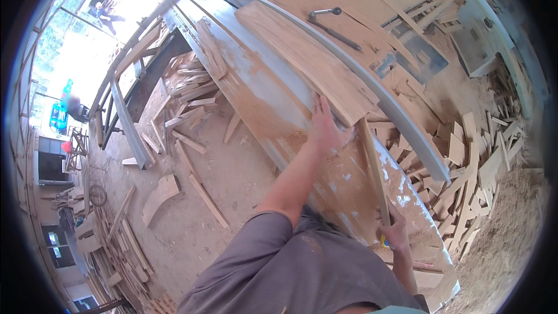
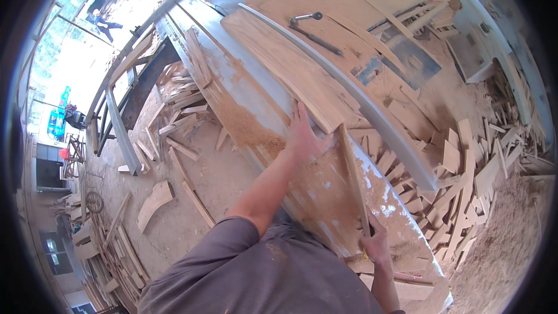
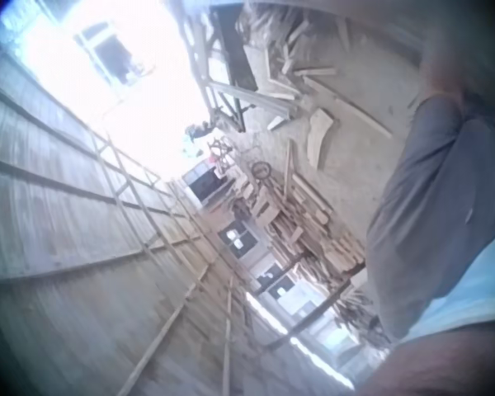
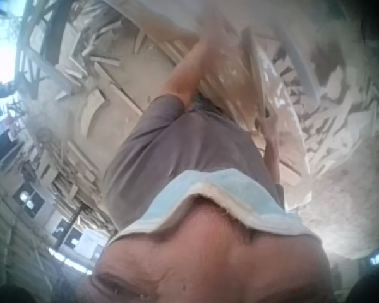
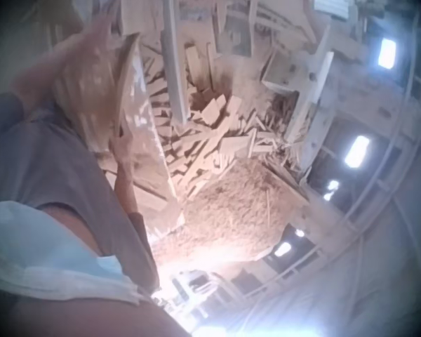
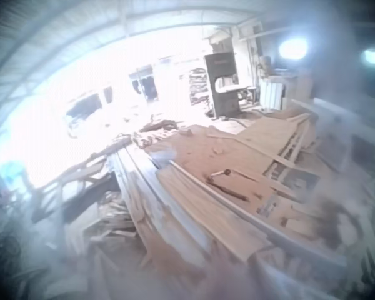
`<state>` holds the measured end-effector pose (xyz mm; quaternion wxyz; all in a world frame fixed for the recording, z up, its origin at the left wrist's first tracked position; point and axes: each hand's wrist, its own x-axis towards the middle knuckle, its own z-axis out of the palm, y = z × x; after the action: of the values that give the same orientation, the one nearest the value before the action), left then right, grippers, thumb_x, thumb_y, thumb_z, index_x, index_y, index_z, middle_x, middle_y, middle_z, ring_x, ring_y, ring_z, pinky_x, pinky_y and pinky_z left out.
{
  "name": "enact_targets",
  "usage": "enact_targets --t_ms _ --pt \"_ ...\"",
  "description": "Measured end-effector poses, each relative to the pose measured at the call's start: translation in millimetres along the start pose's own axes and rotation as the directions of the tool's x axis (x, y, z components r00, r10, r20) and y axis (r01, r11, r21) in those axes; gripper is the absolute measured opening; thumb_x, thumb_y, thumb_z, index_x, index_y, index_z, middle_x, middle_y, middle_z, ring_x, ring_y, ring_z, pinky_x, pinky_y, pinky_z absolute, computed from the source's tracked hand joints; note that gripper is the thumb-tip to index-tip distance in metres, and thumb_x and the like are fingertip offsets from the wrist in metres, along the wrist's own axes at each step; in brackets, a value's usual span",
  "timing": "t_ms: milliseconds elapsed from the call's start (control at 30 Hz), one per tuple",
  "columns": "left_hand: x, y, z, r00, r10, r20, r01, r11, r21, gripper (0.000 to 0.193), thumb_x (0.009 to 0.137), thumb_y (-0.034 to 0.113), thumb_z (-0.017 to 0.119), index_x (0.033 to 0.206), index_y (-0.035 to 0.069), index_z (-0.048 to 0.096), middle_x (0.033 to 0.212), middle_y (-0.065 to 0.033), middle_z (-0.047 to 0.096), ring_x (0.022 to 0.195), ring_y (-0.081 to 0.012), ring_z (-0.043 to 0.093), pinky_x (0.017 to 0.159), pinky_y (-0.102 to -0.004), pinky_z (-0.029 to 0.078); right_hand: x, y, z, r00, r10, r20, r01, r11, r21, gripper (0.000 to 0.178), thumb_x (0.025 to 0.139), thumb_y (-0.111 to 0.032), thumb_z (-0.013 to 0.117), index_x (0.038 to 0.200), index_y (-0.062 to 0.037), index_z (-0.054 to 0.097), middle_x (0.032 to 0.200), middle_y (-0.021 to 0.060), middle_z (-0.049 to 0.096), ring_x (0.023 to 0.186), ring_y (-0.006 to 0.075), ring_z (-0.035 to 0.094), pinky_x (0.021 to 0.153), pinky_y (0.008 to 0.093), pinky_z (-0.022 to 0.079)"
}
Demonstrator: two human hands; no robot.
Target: The person picks up wooden planks from the floor, places them on a workbench, and repeatedly lifts and repositions them. The person also uses a tape measure to measure a plank and continues handling the wood pieces.
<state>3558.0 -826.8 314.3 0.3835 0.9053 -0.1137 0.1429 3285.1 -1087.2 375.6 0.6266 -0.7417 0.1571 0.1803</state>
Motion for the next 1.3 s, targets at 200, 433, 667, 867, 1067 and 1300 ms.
enact_targets --t_ms 200,433,667,867,1067,1300 --pt "-6 14 8 0.997 -0.062 0.042 0.063 0.998 -0.028 0.127 0.075 0.036 0.087 0.158 -0.017 0.007 0.165 -0.0428 0.01 0.156 -0.0562 0.013 0.129 -0.0566 0.019 -31 -9 -9 1.0 0.018 -0.019 -0.015 0.99 0.143 0.072 0.082 0.005 0.054 0.154 0.0012 0.051 0.116 0.0073 0.07 0.098 0.011 0.064 0.087 0.0273 0.054" --pt "-6 12 9 0.99 -0.125 0.072 0.121 0.991 0.054 0.127 0.075 0.039 0.088 0.158 -0.016 0.009 0.167 -0.0408 0.009 0.157 -0.0527 0.015 0.129 -0.0525 0.022 -74 14 -18 0.984 -0.06 -0.167 0.064 0.998 0.02 0.061 0.088 0.005 0.057 0.149 0.0033 0.056 0.122 0.0082 0.071 0.11 0.0127 0.066 0.101 0.0292 0.051" --pt "-16 -9 17 0.999 -0.04 -0.024 0.04 0.999 0.002 0.122 0.072 0.04 0.09 0.157 -0.015 0.021 0.163 -0.0434 0.018 0.153 -0.0549 0.024 0.125 -0.0535 0.03 -44 4 -8 0.969 -0.089 -0.229 0.05 0.985 -0.167 0.058 0.085 0.006 0.056 0.143 0.005 0.061 0.135 0.0182 0.071 0.125 0.0215 0.067 0.108 0.033 0.049" --pt "-12 -9 14 1.0 0.004 -0.006 -0.003 1.0 0.013 0.12 0.071 0.042 0.089 0.154 -0.016 0.025 0.16 -0.0474 0.02 0.147 -0.0608 0.03 0.122 -0.0569 0.034 -46 -5 -5 0.937 -0.097 -0.334 0.076 0.994 -0.075 0.052 0.083 0.007 0.06 0.134 0.0072 0.067 0.126 0.0202 0.074 0.118 0.0249 0.071 0.106 0.0347 0.052" --pt "-13 -17 16 1.0 0.02 -0.016 -0.019 0.999 0.043 0.123 0.072 0.038 0.089 0.155 -0.015 0.017 0.159 -0.0485 0.018 0.149 -0.0626 0.025 0.123 -0.0598 0.03 -40 14 -2 0.911 -0.094 -0.4 0.148 0.983 0.105 0.041 0.085 0.011 0.064 0.125 0.0099 0.07 0.119 0.0213 0.075 0.109 0.0259 0.074 0.101 0.0362 0.055" --pt "-10 -18 20 1.0 0.027 -0.015 -0.026 0.996 0.08 0.124 0.072 0.038 0.09 0.157 -0.015 0.016 0.161 -0.0467 0.016 0.15 -0.0606 0.024 0.122 -0.0593 0.03 -34 1 0 0.881 -0.194 -0.432 0.193 0.98 -0.046 0.034 0.084 0.012 0.065 0.116 0.0084 0.074 0.12 0.0217 0.075 0.114 0.0281 0.072 0.1 0.0365 0.056"
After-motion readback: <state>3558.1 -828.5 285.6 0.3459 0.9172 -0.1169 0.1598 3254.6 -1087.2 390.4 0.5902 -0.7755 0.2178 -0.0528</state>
